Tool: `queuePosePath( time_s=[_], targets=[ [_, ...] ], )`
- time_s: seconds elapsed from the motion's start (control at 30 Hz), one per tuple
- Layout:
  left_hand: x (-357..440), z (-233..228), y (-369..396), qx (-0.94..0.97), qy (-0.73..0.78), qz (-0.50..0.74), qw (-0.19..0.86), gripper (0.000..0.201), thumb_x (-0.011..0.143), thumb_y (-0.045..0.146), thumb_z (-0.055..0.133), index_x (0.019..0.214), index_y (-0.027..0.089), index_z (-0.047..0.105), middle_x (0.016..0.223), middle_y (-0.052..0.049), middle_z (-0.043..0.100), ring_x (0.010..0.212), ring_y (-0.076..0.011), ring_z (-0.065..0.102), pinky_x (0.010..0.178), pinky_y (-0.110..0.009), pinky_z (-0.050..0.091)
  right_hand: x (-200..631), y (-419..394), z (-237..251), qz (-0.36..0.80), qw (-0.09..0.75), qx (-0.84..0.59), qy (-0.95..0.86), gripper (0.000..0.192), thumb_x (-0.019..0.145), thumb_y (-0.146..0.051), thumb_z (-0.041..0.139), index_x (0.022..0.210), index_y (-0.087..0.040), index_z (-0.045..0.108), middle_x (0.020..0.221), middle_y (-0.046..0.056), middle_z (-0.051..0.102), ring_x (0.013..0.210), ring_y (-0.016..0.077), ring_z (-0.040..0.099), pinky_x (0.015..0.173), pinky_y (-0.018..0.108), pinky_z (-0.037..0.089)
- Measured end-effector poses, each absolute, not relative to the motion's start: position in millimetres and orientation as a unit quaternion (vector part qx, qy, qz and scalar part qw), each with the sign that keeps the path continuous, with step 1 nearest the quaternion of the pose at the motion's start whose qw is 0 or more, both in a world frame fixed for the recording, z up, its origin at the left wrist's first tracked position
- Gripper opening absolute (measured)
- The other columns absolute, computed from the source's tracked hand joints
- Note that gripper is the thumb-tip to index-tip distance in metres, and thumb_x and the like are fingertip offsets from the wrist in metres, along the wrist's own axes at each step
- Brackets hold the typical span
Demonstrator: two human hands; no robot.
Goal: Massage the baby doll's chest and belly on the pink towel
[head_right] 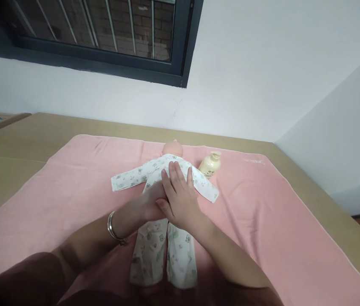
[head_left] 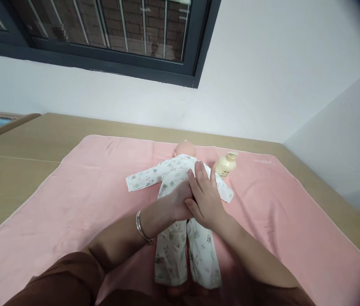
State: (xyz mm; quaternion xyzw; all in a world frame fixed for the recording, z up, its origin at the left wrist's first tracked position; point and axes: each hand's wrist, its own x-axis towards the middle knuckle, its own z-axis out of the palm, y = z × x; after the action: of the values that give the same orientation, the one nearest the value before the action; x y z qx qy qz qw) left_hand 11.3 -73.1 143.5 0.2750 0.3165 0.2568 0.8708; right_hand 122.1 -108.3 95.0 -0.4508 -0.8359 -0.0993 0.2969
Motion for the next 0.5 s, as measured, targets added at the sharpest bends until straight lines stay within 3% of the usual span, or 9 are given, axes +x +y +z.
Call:
queuePosePath(
  time_s=[0.13,0.23,0.37,0.5],
  targets=[
    [-13,149,-50,0.231,0.266,0.2,0.914,0.047,0.097,0.04,0.031,0.121,0.01,0.058,0.119,-0.016,0.066,0.117,-0.0292,0.059,0.103,-0.045,0.046,109,-116,88,-0.072,0.264,-0.456,-0.847,0.074,0.097,-0.036,0.038,0.156,-0.011,0.0,0.159,0.017,0.016,0.148,0.0357,0.007,0.115,0.068,0.011],
    [-26,144,-28,0.258,0.29,0.258,0.884,0.052,0.096,0.044,0.029,0.123,0.008,0.057,0.126,-0.019,0.063,0.125,-0.0289,0.056,0.107,-0.045,0.042,102,-122,83,-0.035,0.268,-0.403,-0.875,0.072,0.096,-0.035,0.042,0.155,-0.007,0.01,0.157,0.018,0.023,0.148,0.0327,0.009,0.117,0.062,0.02],
    [-19,120,-3,0.31,0.344,0.425,0.778,0.041,0.093,0.041,0.038,0.112,0.013,0.062,0.127,-0.015,0.064,0.126,-0.0246,0.055,0.111,-0.039,0.038,106,-102,69,0.007,0.312,-0.38,-0.871,0.052,0.097,-0.026,0.039,0.147,-0.015,0.036,0.153,0.012,0.035,0.145,0.0243,0.026,0.119,0.055,0.022],
    [-3,85,8,0.392,0.401,0.537,0.63,0.024,0.086,0.028,0.048,0.097,0.017,0.066,0.12,-0.01,0.068,0.121,-0.0213,0.058,0.111,-0.035,0.038,118,-56,48,0.001,0.303,-0.471,-0.828,0.045,0.097,-0.024,0.038,0.138,-0.012,0.05,0.149,0.014,0.041,0.143,0.0251,0.031,0.119,0.055,0.02]
  ],
)
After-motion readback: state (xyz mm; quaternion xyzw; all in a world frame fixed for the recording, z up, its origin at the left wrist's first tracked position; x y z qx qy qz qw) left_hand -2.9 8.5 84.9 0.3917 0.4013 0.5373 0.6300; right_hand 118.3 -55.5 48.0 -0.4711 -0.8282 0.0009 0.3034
